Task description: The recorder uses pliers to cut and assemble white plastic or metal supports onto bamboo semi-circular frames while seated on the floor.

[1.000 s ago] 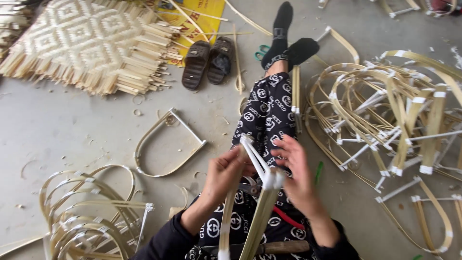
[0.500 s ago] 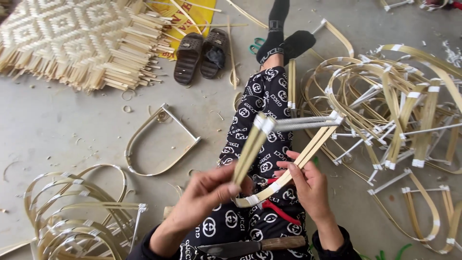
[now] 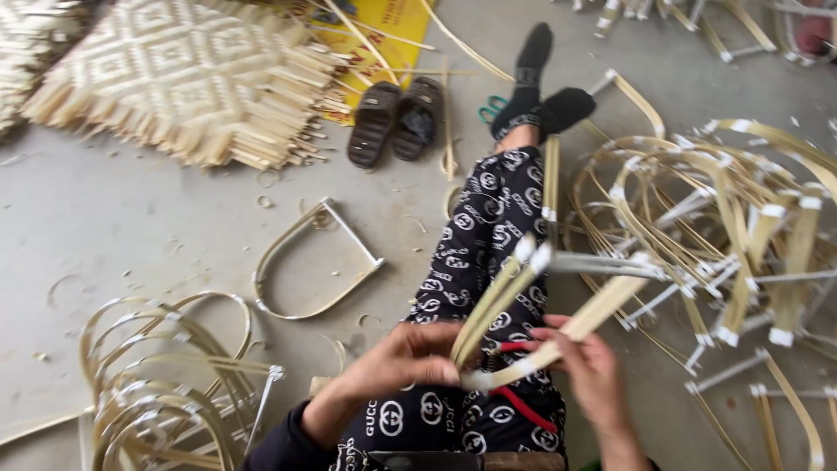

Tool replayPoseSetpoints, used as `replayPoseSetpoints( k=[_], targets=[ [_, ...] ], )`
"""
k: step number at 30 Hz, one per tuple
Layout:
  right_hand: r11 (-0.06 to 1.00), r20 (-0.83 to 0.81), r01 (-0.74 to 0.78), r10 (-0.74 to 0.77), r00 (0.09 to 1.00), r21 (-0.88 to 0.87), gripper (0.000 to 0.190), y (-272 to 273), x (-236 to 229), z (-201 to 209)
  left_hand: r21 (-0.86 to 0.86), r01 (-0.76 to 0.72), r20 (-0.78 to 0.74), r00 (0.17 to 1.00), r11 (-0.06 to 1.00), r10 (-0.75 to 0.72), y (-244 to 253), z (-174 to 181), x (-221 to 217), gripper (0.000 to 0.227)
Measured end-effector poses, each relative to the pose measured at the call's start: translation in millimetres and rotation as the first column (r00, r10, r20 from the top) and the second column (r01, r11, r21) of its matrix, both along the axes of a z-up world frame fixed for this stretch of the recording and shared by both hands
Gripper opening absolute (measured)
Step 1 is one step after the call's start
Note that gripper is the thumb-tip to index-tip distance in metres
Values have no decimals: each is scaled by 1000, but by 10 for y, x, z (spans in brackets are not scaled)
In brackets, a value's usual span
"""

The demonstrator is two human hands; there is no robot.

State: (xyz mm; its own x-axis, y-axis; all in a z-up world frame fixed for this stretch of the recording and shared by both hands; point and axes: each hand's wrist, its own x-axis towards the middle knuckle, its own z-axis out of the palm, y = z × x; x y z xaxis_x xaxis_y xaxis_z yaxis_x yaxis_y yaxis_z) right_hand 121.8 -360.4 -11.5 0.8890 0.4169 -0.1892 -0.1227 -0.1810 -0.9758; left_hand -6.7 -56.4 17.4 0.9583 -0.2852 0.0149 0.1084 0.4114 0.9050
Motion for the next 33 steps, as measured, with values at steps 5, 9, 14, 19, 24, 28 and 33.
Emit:
replayPoseSetpoints(
  k=[5,9,14,19,24,28,33],
  targets=[
    [957,78,291,-291,954,1,39,-1201,616,33,553,-441,-68,822,707,566,627,-1312,360,53],
    [808,61,376,-449,891,453,39,-2025,930,-296,866,-459,177,651,197,738,868,-2110,445,38],
    [902,-157,412,-392,907,127,46,-1506,835,-394,941,-304,331,751,-146,571,938,-2387,452,16],
    [944,139,-80,131,982,-321,47,-102,-31,-157,495,-859,608,235,-132,758,1071,-909,274,21],
    [599,195,-257,585,787,-758,79,485,-203,-65,389,-920,578,205,-46,789,1542,-376,3,42],
    [-61,-249,-328,784,569,-943,125,707,-287,-63,285,-864,159,470,415,868,1788,-525,-24,34],
    [42,-168,-322,784,597,-946,124,539,-343,-319,93,-645,-249,723,759,645,1125,-914,-59,29]
  ],
)
